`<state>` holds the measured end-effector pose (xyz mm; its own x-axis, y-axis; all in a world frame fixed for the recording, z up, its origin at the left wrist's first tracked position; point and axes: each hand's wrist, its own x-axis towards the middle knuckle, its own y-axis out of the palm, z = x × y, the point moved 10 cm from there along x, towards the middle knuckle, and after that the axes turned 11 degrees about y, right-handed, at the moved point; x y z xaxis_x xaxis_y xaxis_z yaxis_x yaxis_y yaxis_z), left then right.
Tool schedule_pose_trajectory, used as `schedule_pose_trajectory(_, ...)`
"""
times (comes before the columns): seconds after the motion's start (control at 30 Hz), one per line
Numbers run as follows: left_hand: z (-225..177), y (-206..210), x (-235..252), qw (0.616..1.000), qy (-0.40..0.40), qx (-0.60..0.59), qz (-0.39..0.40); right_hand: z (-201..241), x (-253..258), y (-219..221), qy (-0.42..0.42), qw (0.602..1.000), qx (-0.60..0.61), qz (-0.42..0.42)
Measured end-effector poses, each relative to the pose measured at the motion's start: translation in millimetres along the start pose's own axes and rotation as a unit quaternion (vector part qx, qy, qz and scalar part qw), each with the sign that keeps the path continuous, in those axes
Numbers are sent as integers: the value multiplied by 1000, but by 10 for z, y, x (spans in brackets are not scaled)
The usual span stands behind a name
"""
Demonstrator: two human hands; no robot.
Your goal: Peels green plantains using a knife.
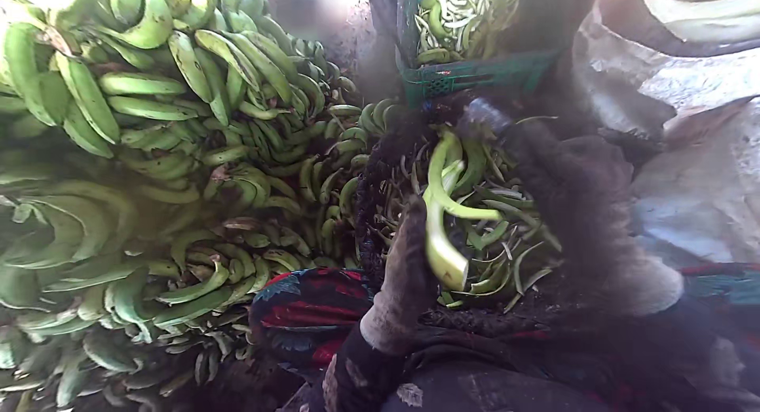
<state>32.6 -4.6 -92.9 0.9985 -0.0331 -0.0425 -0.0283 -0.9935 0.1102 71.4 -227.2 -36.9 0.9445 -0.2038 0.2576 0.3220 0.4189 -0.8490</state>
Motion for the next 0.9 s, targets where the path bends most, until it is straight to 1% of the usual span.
schedule_pose_trajectory(0.03, 63, -44, -12, 993, -58, -95, -31, 0, 19, -69, 4, 1000, 0, 12)
schedule_pose_trajectory(0.07, 55, -100, -5, 987, -73, -133, -48, 37, 15, -103, 4, 998, 29, 47)
schedule_pose_trajectory(0.1, -19, -163, 31, 988, -55, -131, -53, 93, -25, -92, -3, 993, 73, 93)
schedule_pose_trajectory(0.17, -271, -258, 171, 992, 18, -109, -57, 199, -212, -34, -42, 969, 177, 164)
schedule_pose_trajectory(0.23, -570, -287, 314, 989, 111, -77, -58, 325, -416, -13, -91, 930, 279, 222)
schedule_pose_trajectory(0.27, -682, -271, 356, 986, 142, -61, -59, 369, -493, 5, -103, 912, 309, 248)
schedule_pose_trajectory(0.3, -739, -230, 377, 986, 152, -49, -56, 398, -540, 31, -103, 906, 319, 258)
schedule_pose_trajectory(0.33, -737, -166, 373, 987, 146, -37, -49, 406, -546, 53, -91, 914, 314, 240)
schedule_pose_trajectory(0.37, -689, -75, 325, 991, 130, -19, -29, 408, -508, 42, -86, 934, 293, 187)
schedule_pose_trajectory(0.4, -617, 18, 250, 993, 113, 22, -6, 409, -436, -8, -90, 958, 250, 105)
schedule_pose_trajectory(0.43, -534, 104, 163, 993, 100, 59, 24, 404, -349, -67, -94, 975, 202, 24)
schedule_pose_trajectory(0.47, -453, 170, 72, 991, 89, 79, 54, 377, -254, -101, -84, 985, 146, -30)
schedule_pose_trajectory(0.5, -304, 229, 0, 997, 31, 31, 70, 325, -146, -122, -64, 992, 97, -54)
schedule_pose_trajectory(0.53, -148, 277, -56, 995, -41, -60, 64, 265, -34, -135, -42, 996, 63, -47)
schedule_pose_trajectory(0.57, -36, 290, -91, 986, -99, -129, 45, 213, 48, -140, -29, 998, 43, -24)
schedule_pose_trajectory(0.6, 23, 240, -92, 978, -120, -169, 11, 192, 68, -135, -29, 998, 45, 12)
schedule_pose_trajectory(0.63, 22, 129, -51, 981, -101, -163, -26, 200, 24, -115, -40, 996, 65, 51)
schedule_pose_trajectory(0.67, -60, -15, 15, 989, -47, -126, -58, 230, -64, -79, -56, 990, 93, 90)
schedule_pose_trajectory(0.7, -212, -160, 83, 994, 22, -69, -83, 266, -175, -39, -71, 982, 127, 121)
schedule_pose_trajectory(0.73, -399, -274, 147, 991, 91, -1, -100, 299, -289, -3, -82, 972, 164, 145)
schedule_pose_trajectory(0.8, -783, -365, 234, 964, 220, 78, -131, 382, -465, -3, -102, 952, 235, 167)
schedule_pose_trajectory(0.83, -974, -328, 241, 939, 300, 117, -121, 420, -516, -34, -109, 947, 251, 167)
schedule_pose_trajectory(0.87, -1144, -232, 208, 898, 392, 182, -86, 453, -546, -71, -113, 947, 254, 160)
schedule_pose_trajectory(0.9, -1262, -99, 140, 832, 476, 281, -45, 475, -552, -98, -113, 951, 250, 145)
